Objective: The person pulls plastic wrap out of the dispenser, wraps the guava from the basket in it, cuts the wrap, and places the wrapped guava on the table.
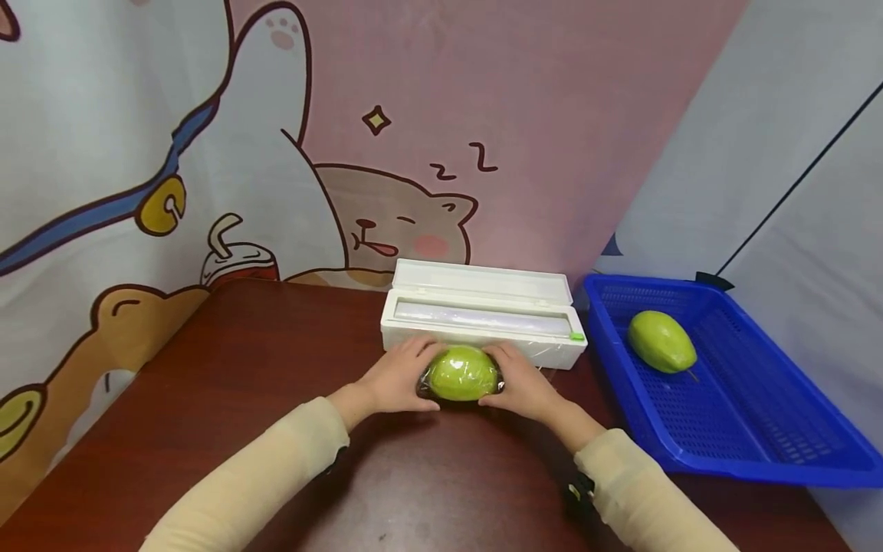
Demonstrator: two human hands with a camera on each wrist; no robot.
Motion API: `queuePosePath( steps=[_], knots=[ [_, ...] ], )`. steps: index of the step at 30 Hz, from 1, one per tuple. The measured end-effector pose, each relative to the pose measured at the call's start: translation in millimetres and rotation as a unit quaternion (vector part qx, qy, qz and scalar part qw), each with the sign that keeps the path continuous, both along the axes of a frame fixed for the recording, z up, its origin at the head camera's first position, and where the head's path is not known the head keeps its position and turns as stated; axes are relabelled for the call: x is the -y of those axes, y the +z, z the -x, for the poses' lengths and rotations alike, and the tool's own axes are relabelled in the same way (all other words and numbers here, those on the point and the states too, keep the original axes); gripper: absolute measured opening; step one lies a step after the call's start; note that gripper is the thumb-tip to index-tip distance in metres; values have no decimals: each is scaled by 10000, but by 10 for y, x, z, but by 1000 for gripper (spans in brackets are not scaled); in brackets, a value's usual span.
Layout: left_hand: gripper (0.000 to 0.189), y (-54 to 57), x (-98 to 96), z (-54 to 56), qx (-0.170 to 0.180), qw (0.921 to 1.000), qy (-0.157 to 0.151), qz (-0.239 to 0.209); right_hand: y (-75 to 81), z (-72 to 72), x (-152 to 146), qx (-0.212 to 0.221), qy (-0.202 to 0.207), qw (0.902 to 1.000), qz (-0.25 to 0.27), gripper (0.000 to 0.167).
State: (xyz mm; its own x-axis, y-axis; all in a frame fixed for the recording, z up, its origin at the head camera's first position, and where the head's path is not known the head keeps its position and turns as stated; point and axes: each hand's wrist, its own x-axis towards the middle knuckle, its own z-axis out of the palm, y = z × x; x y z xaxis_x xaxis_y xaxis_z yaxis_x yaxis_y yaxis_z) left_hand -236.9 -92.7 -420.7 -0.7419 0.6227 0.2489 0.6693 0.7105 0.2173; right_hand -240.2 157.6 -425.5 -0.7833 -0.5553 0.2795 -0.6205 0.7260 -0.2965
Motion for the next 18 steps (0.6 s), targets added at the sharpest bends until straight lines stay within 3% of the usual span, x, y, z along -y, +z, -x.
queuePosePath(
  steps=[3,10,18],
  knots=[
    [89,-56,-25,9,52,9996,-260,-100,4,-4,-2,-193,84,9997,-99,82],
    [79,-149,-115,68,311,9980,-32,-545,-2,40,-26,-665,468,9944,-676,89],
    [77,-175,-124,99,264,9965,-72,-788,-94,54,-29,-1579,413,9855,-461,75]
  ],
)
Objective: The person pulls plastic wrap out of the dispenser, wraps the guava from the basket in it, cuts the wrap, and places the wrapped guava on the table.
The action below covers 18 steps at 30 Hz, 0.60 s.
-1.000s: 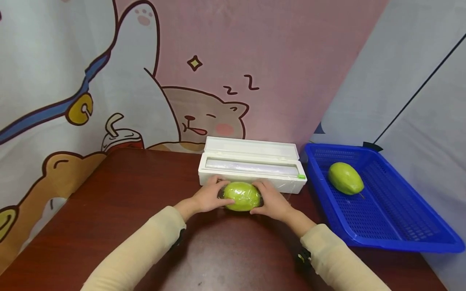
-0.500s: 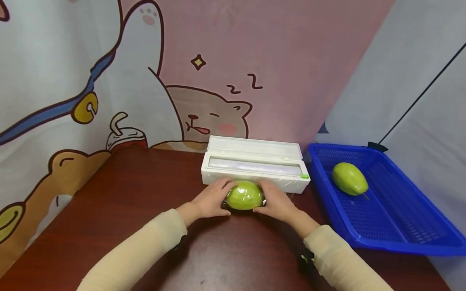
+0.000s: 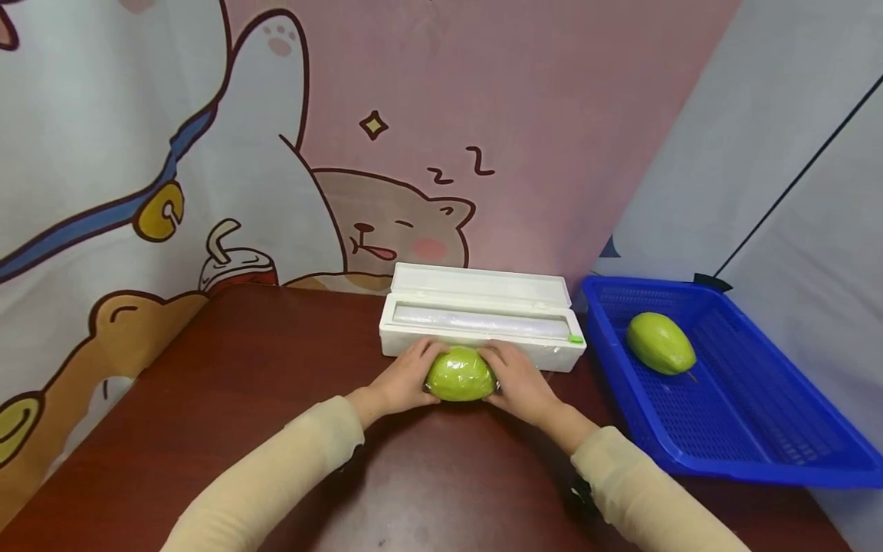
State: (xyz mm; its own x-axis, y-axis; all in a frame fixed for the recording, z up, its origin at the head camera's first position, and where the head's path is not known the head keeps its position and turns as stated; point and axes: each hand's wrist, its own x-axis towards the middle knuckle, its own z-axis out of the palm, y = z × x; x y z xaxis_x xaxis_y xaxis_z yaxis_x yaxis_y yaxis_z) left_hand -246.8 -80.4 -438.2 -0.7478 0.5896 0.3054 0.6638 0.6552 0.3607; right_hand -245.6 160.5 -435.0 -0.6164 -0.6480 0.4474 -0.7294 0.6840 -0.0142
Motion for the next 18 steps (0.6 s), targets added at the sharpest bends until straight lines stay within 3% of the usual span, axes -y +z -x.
queuePosePath(
  steps=[3,10,18],
  knots=[
    [77,-10,-3,13,-38,10000,-56,-51,-9,15,-19,198,-1,9996,198,75],
    [79,5,-6,51,-21,9998,-124,-153,21,64,-35,1093,-180,9921,590,73],
    [79,50,50,63,72,9998,-119,-132,37,67,-19,1554,-296,9804,1177,65]
  ],
)
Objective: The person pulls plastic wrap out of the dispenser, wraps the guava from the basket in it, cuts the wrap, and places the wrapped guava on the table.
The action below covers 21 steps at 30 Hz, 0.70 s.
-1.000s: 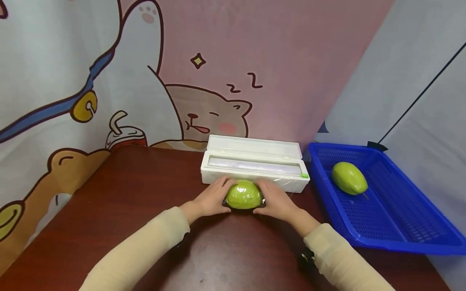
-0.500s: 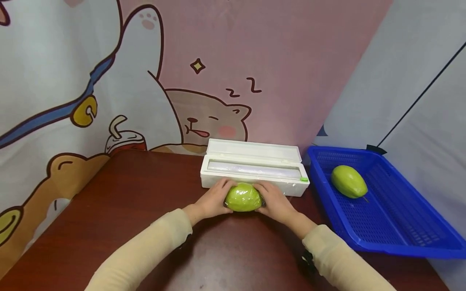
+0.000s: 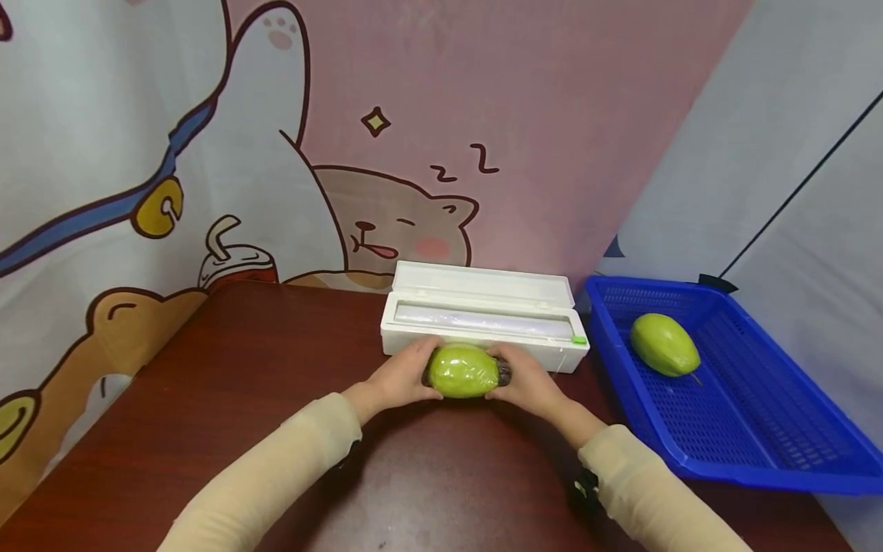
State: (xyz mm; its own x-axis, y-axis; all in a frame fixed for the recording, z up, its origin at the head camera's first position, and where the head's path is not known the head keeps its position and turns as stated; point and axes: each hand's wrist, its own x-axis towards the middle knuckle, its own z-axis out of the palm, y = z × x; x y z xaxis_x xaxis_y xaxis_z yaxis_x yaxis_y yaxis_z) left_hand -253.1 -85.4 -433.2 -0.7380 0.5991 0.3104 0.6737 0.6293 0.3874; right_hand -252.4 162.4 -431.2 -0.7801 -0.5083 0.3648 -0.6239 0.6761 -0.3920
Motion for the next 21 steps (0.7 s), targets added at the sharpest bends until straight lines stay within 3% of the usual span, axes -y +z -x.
queuePosePath(
  steps=[7,11,15,21],
  knots=[
    [79,23,14,19,200,9997,89,106,32,28,-21,480,9,9985,280,61],
    [79,28,11,19,228,9995,180,151,52,33,-27,463,21,9987,223,60],
    [76,27,9,34,327,9994,108,72,67,34,-30,362,37,9992,187,61],
    [70,49,-3,42,519,9986,30,-94,61,31,-35,761,-5,9953,600,57]
  ],
)
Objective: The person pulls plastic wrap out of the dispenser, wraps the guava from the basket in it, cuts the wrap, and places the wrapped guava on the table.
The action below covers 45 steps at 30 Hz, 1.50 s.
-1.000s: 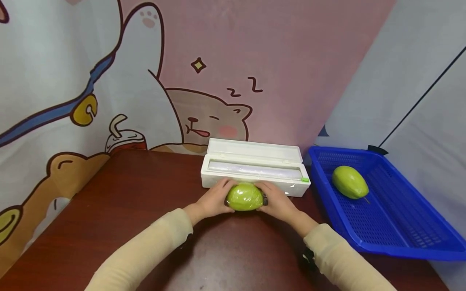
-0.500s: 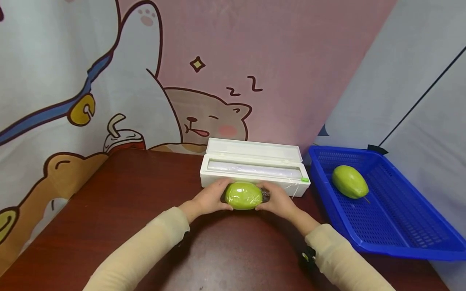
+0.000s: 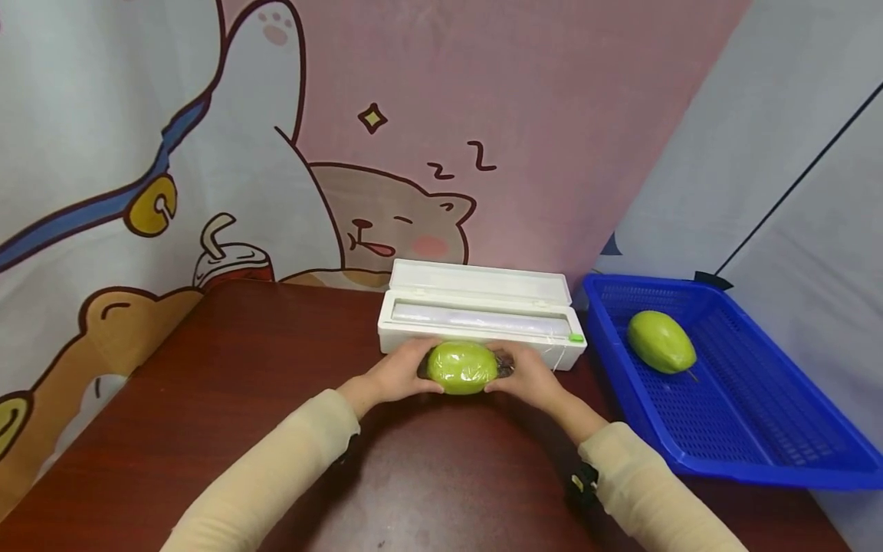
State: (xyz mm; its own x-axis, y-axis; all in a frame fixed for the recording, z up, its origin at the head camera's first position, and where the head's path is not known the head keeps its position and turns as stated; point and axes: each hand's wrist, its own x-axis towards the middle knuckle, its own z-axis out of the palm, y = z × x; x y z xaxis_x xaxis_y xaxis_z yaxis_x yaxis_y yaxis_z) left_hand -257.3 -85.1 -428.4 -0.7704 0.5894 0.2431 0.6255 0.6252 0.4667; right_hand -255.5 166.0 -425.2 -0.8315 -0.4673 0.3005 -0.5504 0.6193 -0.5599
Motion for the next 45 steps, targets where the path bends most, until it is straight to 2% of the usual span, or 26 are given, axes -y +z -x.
queuePosePath(
  steps=[4,8,14,20,24,27,31,36,38,45],
  knots=[
    [70,20,-14,-41,249,9996,99,-42,-11,-2,-6,192,-112,9995,213,52],
    [75,22,-31,-96,469,9983,338,-45,-30,11,3,168,-88,9994,277,52],
    [85,-33,-50,-113,389,9976,550,-139,-41,16,31,137,-138,9998,107,52],
    [72,-80,-43,-88,355,9956,580,-644,-38,6,29,315,-239,9991,160,51],
    [67,-62,-46,-69,360,9951,544,-738,-43,-8,16,445,-302,9979,349,50],
    [66,-44,-50,-60,403,9953,553,-690,-59,-40,3,348,-507,9975,344,48],
    [64,-17,-50,-50,414,9954,524,-688,-74,-94,5,-50,-664,9975,249,44],
    [64,12,-44,-38,443,9953,537,-677,-55,-105,16,-510,-641,9966,131,43],
    [64,25,-43,-34,526,9948,565,-658,-37,-94,14,-470,-620,9968,155,42],
    [62,70,-46,-12,856,9932,578,-532,3,-64,-13,96,-686,9974,187,44]
  ],
)
